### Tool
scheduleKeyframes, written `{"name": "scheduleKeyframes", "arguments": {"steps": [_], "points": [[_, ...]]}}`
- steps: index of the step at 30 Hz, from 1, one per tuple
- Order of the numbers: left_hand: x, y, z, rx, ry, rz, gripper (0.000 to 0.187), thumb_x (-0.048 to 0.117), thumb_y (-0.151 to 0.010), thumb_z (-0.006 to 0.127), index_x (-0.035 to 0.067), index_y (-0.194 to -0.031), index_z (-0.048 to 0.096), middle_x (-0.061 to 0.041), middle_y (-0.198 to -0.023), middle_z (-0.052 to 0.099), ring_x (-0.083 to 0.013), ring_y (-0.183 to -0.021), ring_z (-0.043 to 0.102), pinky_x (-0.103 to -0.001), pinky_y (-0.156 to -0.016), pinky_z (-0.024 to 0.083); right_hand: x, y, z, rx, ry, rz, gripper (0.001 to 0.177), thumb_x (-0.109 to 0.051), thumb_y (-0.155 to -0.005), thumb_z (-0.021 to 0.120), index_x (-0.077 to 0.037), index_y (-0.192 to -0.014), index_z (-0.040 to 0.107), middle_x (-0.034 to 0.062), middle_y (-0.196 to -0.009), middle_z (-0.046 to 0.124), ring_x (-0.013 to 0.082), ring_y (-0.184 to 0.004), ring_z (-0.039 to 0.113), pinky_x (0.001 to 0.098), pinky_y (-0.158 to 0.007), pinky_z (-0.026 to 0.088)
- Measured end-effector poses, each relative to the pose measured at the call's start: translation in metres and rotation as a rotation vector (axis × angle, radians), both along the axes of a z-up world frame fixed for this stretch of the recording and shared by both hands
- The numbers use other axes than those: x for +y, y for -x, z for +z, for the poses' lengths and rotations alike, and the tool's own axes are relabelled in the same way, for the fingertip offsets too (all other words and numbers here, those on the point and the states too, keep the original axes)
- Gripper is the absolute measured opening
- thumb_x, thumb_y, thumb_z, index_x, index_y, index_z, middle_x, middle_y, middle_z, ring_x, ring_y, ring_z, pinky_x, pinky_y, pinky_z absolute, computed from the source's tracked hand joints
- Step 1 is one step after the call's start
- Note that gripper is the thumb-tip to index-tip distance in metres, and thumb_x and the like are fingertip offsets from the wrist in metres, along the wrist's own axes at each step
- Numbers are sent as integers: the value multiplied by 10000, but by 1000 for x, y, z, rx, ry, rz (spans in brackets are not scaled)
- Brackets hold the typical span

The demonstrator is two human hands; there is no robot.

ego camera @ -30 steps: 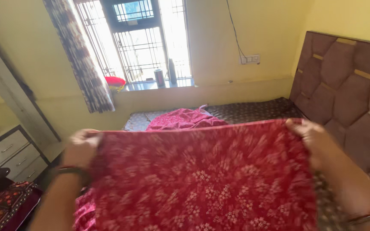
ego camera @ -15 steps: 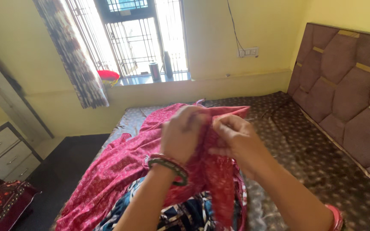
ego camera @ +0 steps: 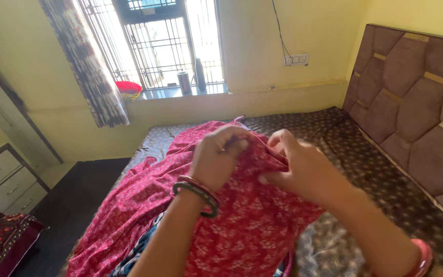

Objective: The person folds a red floral garment on a bed. They smooth the fabric, fold it in half, then fold it again into a compact rectangle, and place it on the bed.

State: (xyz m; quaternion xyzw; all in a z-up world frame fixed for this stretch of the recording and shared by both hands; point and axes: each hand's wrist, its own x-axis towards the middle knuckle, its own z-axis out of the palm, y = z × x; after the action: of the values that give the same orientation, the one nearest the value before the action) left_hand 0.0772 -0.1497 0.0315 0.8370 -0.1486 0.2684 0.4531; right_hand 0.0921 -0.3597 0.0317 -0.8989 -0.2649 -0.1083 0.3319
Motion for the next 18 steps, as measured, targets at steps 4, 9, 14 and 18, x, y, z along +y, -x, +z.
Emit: {"name": "scheduleKeyframes", "arguments": {"steps": [4,9,14,18], "points": [[33,-10,-16,-70,52,90,142,122,-925,689,106,-1055,744,-62,-887,775,-126,-815,700,-295,-778,561,-13,7,9,170,277,-42,592,-378,-788,790,-147,-1311,637,109,-1130,740,289,-1100,699,429,-944,522],[75,-21,-58,-108,47,299,171,140,-886,725,118,-1051,762,-62,-938,772,-106,-850,698,-295,-793,536,-13,20,26,8,479,81,566,-418,-734,807,-176,-1239,726,70,-1115,749,242,-1104,678,462,-1018,427],[95,-25,-96,92,245,516,190,200,-886,735,154,-1062,792,-103,-919,785,-174,-799,707,-339,-742,544,3,38,38,-16,645,-96,361,-427,-817,738,-278,-1145,739,10,-983,750,180,-1054,669,540,-1106,299],[86,-17,-108,34,345,482,237,252,-896,703,127,-1089,757,-114,-937,808,-244,-860,741,-360,-768,564,8,43,40,-308,519,-199,218,-261,-802,723,-213,-1014,743,0,-1021,743,204,-1037,675,622,-1076,265]]}}
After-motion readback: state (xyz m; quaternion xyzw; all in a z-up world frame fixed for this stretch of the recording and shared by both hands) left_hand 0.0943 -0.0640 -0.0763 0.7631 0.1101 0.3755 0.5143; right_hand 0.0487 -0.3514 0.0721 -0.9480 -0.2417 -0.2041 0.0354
